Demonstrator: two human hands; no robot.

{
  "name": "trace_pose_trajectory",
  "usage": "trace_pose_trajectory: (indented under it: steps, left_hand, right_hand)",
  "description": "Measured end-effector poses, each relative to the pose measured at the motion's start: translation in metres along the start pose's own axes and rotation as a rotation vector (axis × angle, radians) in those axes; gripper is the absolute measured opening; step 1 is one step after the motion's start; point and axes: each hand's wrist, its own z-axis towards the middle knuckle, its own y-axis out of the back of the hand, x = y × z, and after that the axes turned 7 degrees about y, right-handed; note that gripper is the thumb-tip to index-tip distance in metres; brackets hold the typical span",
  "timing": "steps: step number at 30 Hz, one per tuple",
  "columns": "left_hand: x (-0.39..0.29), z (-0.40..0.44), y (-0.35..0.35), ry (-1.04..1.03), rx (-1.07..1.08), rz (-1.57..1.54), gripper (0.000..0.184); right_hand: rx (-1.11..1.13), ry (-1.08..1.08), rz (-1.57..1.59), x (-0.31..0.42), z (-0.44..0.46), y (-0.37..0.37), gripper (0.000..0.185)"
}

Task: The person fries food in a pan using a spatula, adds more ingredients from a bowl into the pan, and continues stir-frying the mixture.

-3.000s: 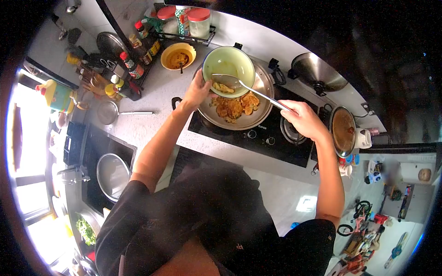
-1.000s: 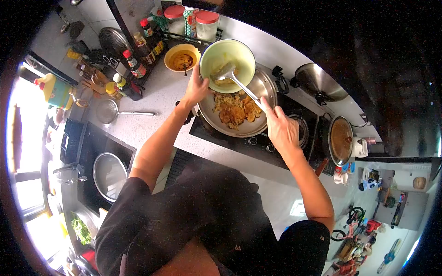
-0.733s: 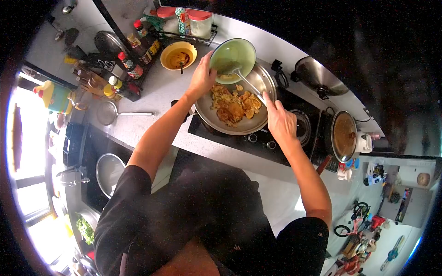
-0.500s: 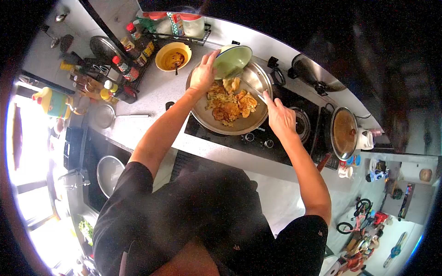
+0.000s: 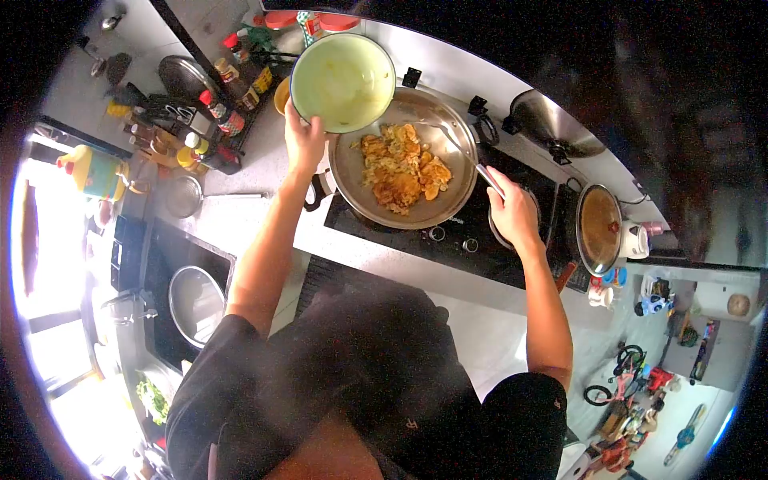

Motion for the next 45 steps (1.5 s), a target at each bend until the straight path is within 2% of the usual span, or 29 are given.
trace_pose_trajectory:
  steps: [3, 7, 11, 13, 15, 17, 19, 24, 26, 28, 30, 33, 34, 36, 37, 40, 42, 44, 45]
  left_hand:
    - [-0.01, -0.015, 0.015, 0.242, 0.087, -0.312, 0.043]
    - [-0.023, -0.035, 0.029, 0.357, 0.203, -0.4, 0.043]
    - [-0.024, -0.043, 0.032, 0.342, 0.231, -0.419, 0.043]
    - [-0.02, -0.041, 0.032, 0.292, 0.222, -0.394, 0.051]
    - [-0.024, -0.041, 0.028, 0.269, 0.187, -0.336, 0.059]
    - [0.002, -0.031, 0.02, 0.089, 0.158, -0.071, 0.06]
    - [-0.002, -0.027, 0.009, -0.262, 0.065, 0.241, 0.064]
    - [-0.032, -0.036, -0.02, -0.27, 0.166, 0.388, 0.067]
    - [-0.038, -0.037, -0.027, -0.28, 0.187, 0.405, 0.067]
    - [-0.036, -0.03, -0.032, -0.289, 0.174, 0.426, 0.07]
    - [-0.034, -0.029, -0.035, -0.308, 0.168, 0.481, 0.072]
    - [-0.03, -0.022, -0.03, -0.336, 0.094, 0.52, 0.074]
    - [-0.031, -0.021, -0.025, -0.347, 0.067, 0.489, 0.073]
    - [-0.026, -0.015, -0.012, -0.41, -0.041, 0.525, 0.069]
    - [-0.016, -0.011, -0.007, -0.375, -0.068, 0.329, 0.061]
    - [-0.015, -0.023, 0.023, 0.109, -0.047, -0.167, 0.052]
    - [-0.02, -0.036, 0.058, 0.231, -0.093, -0.173, 0.045]
    - [-0.016, -0.054, 0.099, 0.223, -0.131, -0.168, 0.041]
    - [-0.01, -0.063, 0.12, 0.212, -0.17, -0.17, 0.042]
  right_hand:
    - [0.023, -0.03, 0.068, -0.015, 0.004, -0.007, 0.036]
    - [0.047, -0.083, 0.132, -0.015, 0.005, 0.001, 0.034]
    - [0.001, -0.064, 0.219, 0.012, -0.002, 0.035, 0.034]
    - [-0.094, -0.006, 0.192, 0.034, -0.009, 0.052, 0.035]
    - [-0.17, 0.144, 0.117, 0.056, -0.011, 0.065, 0.036]
    - [-0.226, 0.26, 0.046, 0.07, -0.015, 0.066, 0.038]
    - [-0.233, 0.31, -0.047, 0.081, -0.013, 0.058, 0.042]
    - [-0.183, 0.275, -0.333, 0.072, -0.006, 0.015, 0.048]
    - [-0.161, 0.181, -0.313, 0.065, -0.014, 0.001, 0.052]
    - [-0.044, 0.168, -0.314, 0.064, -0.028, -0.001, 0.053]
    - [0.006, 0.091, -0.292, 0.066, -0.034, 0.006, 0.049]
    - [-0.12, 0.139, -0.075, 0.033, -0.034, 0.006, 0.036]
    - [-0.1, 0.08, -0.042, 0.028, -0.029, 0.009, 0.033]
    - [-0.111, 0.064, -0.142, 0.002, -0.019, 0.007, 0.03]
    - [-0.095, 0.034, -0.15, -0.003, -0.011, 0.008, 0.026]
    - [0.014, -0.033, -0.14, -0.019, 0.02, 0.009, 0.021]
    - [0.139, -0.098, -0.254, -0.024, 0.04, 0.012, 0.02]
    - [0.219, -0.113, -0.316, -0.038, 0.058, 0.014, 0.022]
    - [0.341, -0.133, -0.299, -0.047, 0.071, 0.014, 0.021]
